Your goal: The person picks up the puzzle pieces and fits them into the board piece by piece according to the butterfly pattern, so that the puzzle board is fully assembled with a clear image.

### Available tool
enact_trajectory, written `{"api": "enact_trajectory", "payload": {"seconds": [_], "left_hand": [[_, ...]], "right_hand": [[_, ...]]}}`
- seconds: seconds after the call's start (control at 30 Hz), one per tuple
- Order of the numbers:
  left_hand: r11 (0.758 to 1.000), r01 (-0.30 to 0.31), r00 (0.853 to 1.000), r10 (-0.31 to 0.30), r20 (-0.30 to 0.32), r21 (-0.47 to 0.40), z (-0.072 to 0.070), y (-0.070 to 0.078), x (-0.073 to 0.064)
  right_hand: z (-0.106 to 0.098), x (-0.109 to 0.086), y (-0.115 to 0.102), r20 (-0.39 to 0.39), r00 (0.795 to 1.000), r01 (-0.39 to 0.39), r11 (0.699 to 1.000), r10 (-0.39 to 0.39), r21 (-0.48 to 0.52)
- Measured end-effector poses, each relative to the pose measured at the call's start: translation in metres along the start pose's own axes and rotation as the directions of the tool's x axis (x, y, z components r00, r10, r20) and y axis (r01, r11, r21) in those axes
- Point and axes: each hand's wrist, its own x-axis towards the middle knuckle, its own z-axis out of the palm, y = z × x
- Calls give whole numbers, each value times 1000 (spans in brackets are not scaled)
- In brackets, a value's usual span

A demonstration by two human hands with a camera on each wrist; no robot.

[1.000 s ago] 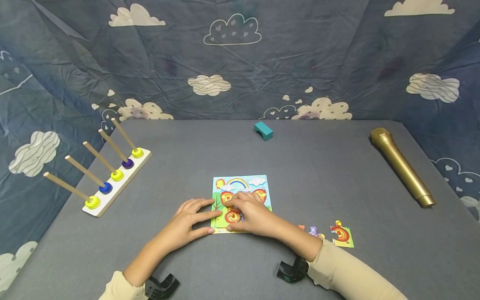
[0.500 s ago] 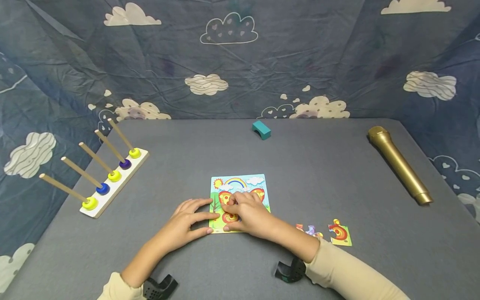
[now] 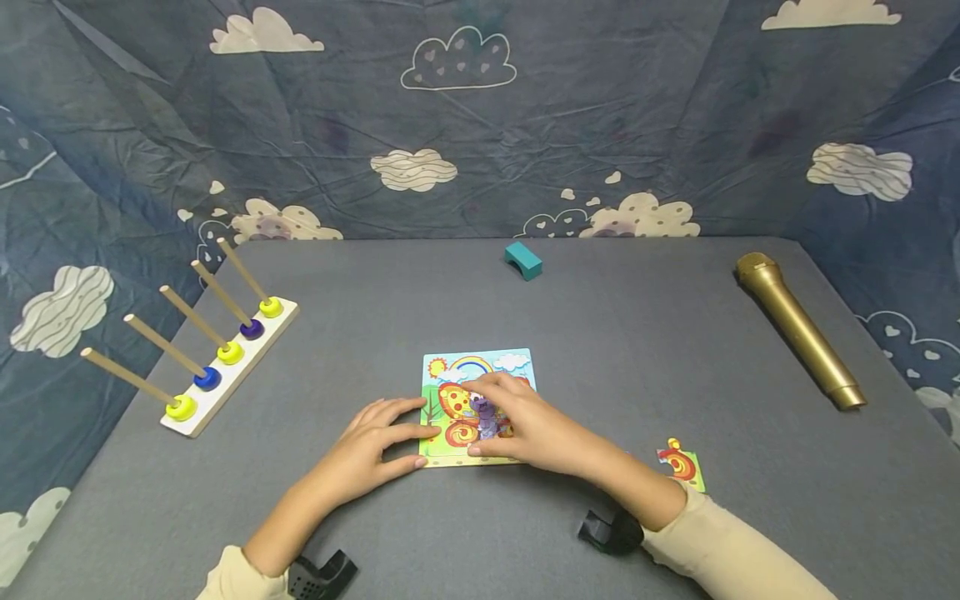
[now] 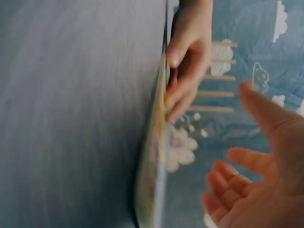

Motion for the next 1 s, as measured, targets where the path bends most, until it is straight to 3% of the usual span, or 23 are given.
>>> {"api": "enact_trajectory", "payload": {"seconds": [0.23,0.43,0.7,1.0], "left_hand": [[1000,9,1000,-9,2,-3,0,1,0],[1000,5,1000,-5,0,-12,0,1,0],[1000,0,1000,-1,-3,-18,0,0,1],[1000,24,1000,-23,13,-18,-1,3,0]], "right_hand": [[-37,-38,3,-210,978,24,999,-17,31],[-54,-74,14,-293,956,-19,999,8,-36],[-51,-104,35,-263,964,-65,996,46,-63],[-38,-116,54,-171,983,-77,996,68,-46]]}}
